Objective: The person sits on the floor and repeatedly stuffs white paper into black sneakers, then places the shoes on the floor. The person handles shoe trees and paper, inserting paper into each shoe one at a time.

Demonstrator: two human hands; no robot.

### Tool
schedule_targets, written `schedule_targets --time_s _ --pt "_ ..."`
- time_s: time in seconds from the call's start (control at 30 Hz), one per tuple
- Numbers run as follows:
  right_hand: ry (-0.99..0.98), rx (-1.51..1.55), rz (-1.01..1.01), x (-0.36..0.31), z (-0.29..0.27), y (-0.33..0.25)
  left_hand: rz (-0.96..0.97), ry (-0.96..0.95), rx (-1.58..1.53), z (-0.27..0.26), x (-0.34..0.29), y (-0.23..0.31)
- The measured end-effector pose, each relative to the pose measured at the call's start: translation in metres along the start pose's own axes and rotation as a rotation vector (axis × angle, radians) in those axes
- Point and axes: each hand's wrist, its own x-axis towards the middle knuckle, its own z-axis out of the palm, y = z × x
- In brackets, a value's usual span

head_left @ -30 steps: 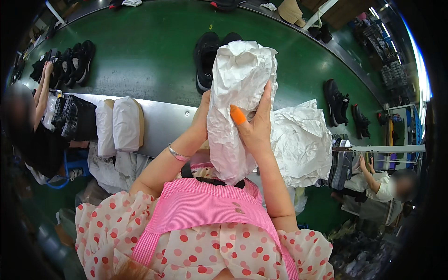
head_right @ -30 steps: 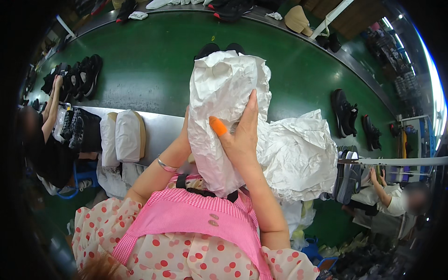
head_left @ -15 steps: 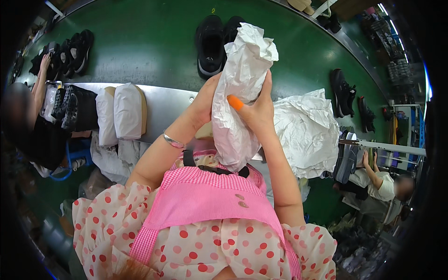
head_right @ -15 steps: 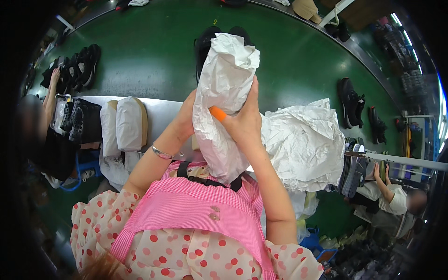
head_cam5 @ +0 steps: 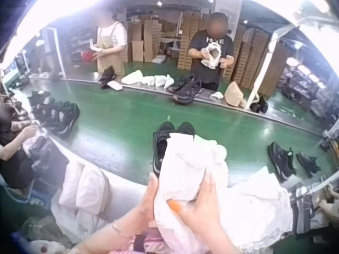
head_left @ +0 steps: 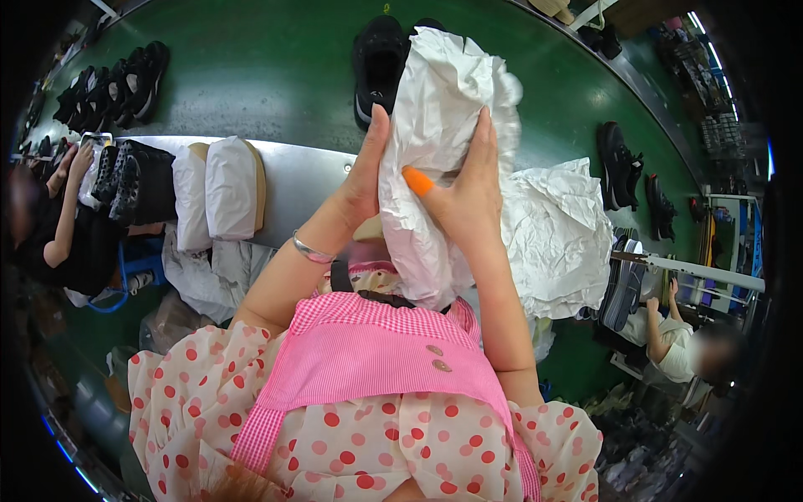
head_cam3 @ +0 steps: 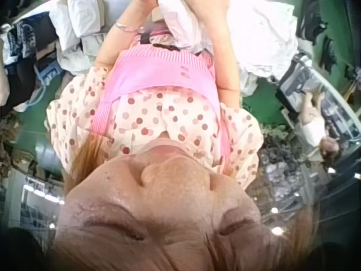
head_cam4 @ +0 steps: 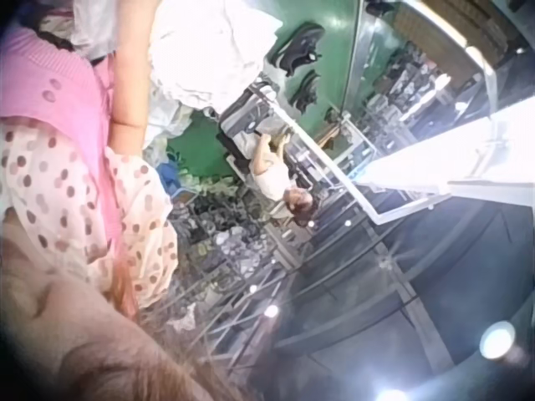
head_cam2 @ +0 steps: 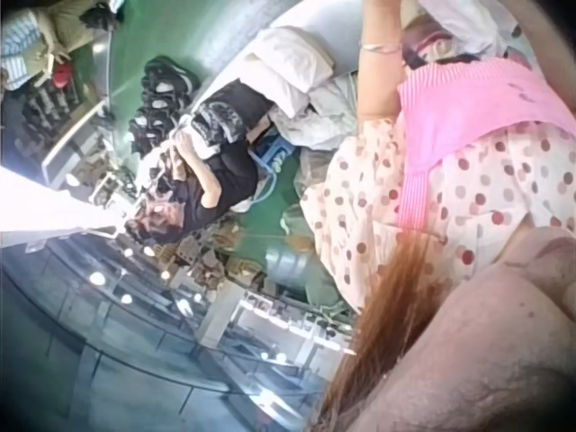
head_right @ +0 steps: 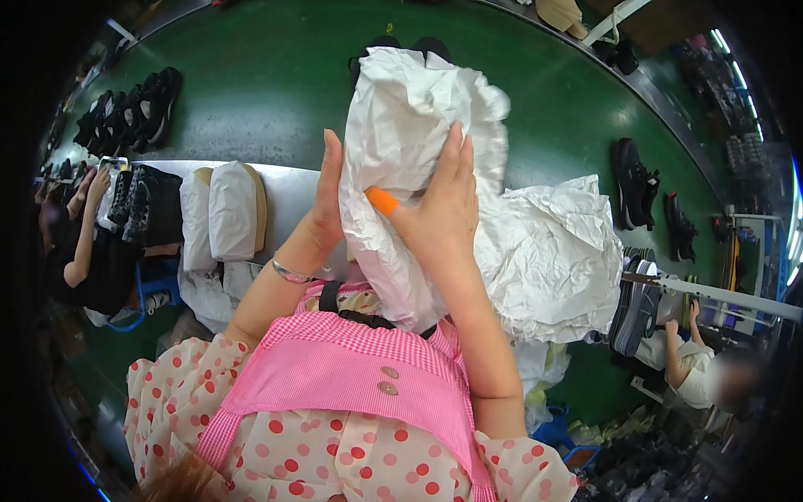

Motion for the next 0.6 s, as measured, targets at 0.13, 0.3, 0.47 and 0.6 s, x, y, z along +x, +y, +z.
schedule_targets --time_s 0.13,0.3,0.47,0.6 --pt "0.072 -0.088 -0.079 -0.007 0.007 -0.005 -0.013 -0.241 0.071 -0.029 -0.006 0.003" --pt "0.055 0.151 -0.054 -0.003 0.011 0.000 -0.069 -0.060 0.133 -0.015 -0.001 0.014" --pt "-0.037 0.428 0.006 0.006 0.004 0.005 -0.123 0.048 0.110 -0.021 0.002 0.015" --pt "0.114 0.156 -0.038 0.001 0.014 -0.003 -0.073 0.050 0.435 0.008 -0.007 0.029"
